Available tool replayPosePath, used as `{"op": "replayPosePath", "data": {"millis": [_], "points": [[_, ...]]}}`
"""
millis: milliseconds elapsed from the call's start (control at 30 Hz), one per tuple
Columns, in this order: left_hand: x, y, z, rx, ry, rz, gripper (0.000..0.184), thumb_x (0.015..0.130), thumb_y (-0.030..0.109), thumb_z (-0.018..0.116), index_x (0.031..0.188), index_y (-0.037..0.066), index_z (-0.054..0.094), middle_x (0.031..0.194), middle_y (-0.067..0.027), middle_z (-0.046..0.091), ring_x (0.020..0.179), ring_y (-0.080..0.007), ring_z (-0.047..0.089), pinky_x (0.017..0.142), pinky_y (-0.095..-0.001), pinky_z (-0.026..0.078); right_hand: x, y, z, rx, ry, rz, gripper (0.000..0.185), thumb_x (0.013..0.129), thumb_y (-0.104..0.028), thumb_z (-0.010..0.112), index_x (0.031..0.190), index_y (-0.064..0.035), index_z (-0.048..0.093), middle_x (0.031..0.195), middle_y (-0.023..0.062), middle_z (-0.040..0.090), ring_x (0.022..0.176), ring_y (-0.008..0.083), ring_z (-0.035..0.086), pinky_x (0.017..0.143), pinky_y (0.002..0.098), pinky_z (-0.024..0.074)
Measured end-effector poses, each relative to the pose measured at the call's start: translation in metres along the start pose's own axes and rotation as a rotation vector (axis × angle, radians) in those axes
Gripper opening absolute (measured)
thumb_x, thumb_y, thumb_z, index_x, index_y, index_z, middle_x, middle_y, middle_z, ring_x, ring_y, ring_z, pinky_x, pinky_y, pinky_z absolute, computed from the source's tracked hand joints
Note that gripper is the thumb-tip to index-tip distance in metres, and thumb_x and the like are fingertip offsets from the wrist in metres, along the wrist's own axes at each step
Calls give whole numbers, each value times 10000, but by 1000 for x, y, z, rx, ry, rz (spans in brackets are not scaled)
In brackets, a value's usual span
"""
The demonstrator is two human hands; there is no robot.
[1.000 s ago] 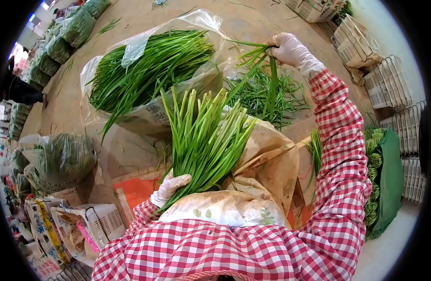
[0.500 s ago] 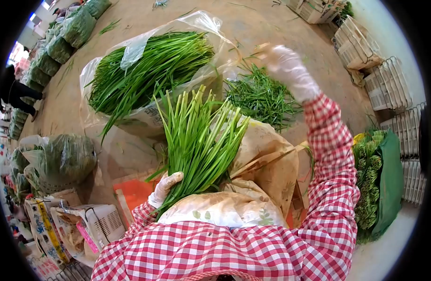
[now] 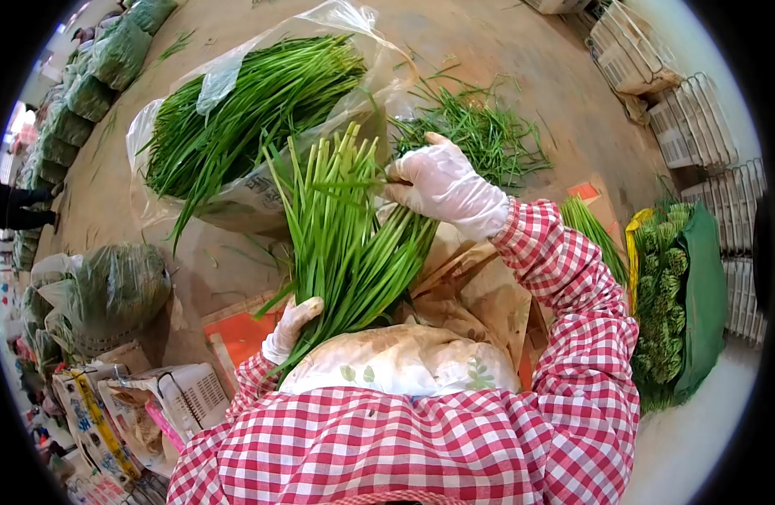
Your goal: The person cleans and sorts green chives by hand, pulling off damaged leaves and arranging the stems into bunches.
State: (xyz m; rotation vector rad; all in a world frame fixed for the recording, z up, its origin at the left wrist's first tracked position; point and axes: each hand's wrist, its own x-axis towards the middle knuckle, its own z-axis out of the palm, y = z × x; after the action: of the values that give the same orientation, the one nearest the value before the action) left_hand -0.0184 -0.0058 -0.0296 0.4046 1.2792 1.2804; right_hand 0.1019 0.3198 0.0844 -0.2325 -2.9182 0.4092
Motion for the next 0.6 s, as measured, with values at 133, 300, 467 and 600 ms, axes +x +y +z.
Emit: {"op": "replayPosePath", "data": {"millis": [133,300,467,600], "points": [[0,31,40,-314,-110,136,464,801,114,617,1231,-6,488,1087,-62,597,970,-175,570,913,-315,421,14,12,1,20,-91,-157,145,877,-220,604,817,-91,635,537,46,557,403,161,515,503,295,487],[1,61,62,-196,-54,-78,525,731,87,653,1222,-9,494,1097,-98,604,980,-177,581,893,-311,445,25,36,2,-140,-16,-317,130,829,-202,604,812,-75,590,626,73,589,643,255,621,811,416,479],[5,27,26,-176,-45,-47,390,776,109,635,1137,-10,552,1020,-89,631,916,-147,598,843,-281,477,24,81,-2,-434,53,-59,92,795,-78,553,863,-18,555,616,99,596,569,252,612,580,350,520],[10,-15,3,-251,70,-81,278,842,150,599,1076,-1,586,981,-65,645,883,-134,608,826,-272,486,20,106,-3,-418,199,321,190,782,-100,587,944,-2,566,701,127,648,676,285,659,634,389,529]]}}
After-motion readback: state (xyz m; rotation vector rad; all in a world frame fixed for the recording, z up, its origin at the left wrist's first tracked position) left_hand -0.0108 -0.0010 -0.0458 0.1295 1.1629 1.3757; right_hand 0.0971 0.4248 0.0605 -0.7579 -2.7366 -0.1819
